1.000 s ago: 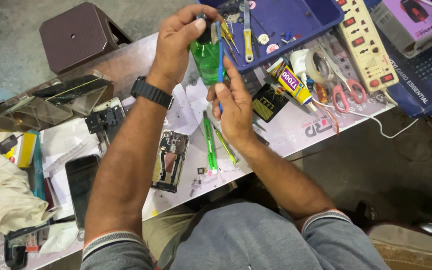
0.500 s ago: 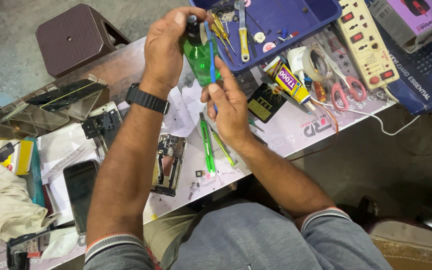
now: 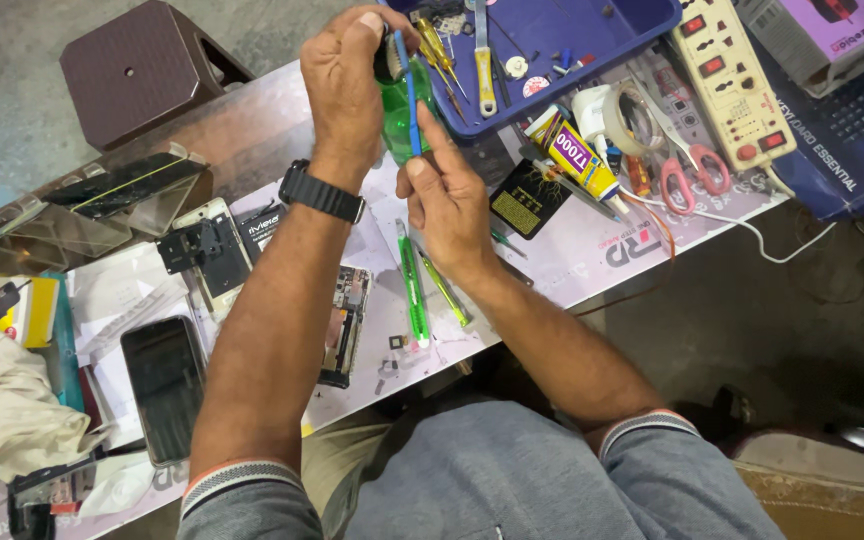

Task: The person disassembles a mobile phone on a repair bench. They use a prying tool to disconnect internal components from the motherboard and a brush to clean the parts by hand.

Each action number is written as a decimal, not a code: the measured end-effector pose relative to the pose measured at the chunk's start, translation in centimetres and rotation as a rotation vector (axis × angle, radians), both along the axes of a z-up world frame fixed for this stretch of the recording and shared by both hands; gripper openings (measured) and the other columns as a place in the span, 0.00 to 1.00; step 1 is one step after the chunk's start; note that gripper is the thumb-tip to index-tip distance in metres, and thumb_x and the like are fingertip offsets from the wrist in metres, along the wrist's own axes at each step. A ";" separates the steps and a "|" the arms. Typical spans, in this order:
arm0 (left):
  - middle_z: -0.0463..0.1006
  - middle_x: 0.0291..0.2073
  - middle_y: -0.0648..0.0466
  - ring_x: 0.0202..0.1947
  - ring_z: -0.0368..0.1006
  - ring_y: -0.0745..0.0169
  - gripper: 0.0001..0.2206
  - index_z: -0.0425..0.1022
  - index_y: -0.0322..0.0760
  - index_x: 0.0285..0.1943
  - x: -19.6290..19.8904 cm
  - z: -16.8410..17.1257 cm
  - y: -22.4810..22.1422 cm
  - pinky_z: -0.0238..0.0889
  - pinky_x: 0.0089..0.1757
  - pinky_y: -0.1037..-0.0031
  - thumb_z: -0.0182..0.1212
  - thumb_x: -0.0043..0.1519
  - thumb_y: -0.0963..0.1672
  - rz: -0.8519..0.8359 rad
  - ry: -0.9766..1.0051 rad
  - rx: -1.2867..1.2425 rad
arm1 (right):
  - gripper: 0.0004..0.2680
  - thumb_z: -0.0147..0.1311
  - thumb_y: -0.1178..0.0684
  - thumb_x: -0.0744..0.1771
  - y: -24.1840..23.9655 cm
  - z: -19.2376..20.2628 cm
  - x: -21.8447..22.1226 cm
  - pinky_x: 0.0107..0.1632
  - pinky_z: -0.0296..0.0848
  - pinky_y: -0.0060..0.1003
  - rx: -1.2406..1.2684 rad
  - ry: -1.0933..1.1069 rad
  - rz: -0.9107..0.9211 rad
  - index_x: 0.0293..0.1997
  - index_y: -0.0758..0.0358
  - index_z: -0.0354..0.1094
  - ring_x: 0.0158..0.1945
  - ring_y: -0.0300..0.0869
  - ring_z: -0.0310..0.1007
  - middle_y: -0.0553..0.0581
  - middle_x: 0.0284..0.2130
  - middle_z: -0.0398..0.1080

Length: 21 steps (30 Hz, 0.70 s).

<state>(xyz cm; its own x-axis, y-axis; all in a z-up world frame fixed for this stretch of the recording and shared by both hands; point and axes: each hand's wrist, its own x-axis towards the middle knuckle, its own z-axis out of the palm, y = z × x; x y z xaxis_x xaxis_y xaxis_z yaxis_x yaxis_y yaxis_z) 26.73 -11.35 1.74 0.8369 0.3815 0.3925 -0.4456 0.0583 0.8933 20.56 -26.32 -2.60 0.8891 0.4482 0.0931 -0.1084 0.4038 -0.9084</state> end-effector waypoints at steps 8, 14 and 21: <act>0.81 0.30 0.53 0.29 0.71 0.71 0.13 0.80 0.29 0.37 0.5 -1.1 -0.2 0.64 0.35 0.77 0.50 0.68 0.42 0.051 -0.015 0.010 | 0.21 0.45 0.57 0.73 0.6 -0.6 0.0 0.25 0.60 0.25 0.045 0.031 0.012 0.79 0.57 0.48 0.23 0.30 0.57 0.52 0.30 0.67; 0.85 0.43 0.50 0.43 0.79 0.67 0.19 0.80 0.30 0.48 -0.4 0.1 1.2 0.69 0.46 0.75 0.43 0.68 0.47 -0.113 -0.028 -0.114 | 0.20 0.43 0.57 0.73 -0.9 -0.4 0.5 0.27 0.62 0.29 0.366 0.310 0.235 0.78 0.54 0.49 0.22 0.33 0.58 0.58 0.32 0.69; 0.83 0.42 0.52 0.39 0.75 0.69 0.10 0.78 0.32 0.50 -8.0 2.6 4.6 0.67 0.41 0.73 0.55 0.66 0.43 0.159 0.124 0.105 | 0.18 0.41 0.54 0.74 -3.2 1.6 -0.1 0.26 0.61 0.31 0.513 0.433 0.525 0.76 0.51 0.52 0.20 0.34 0.59 0.61 0.34 0.72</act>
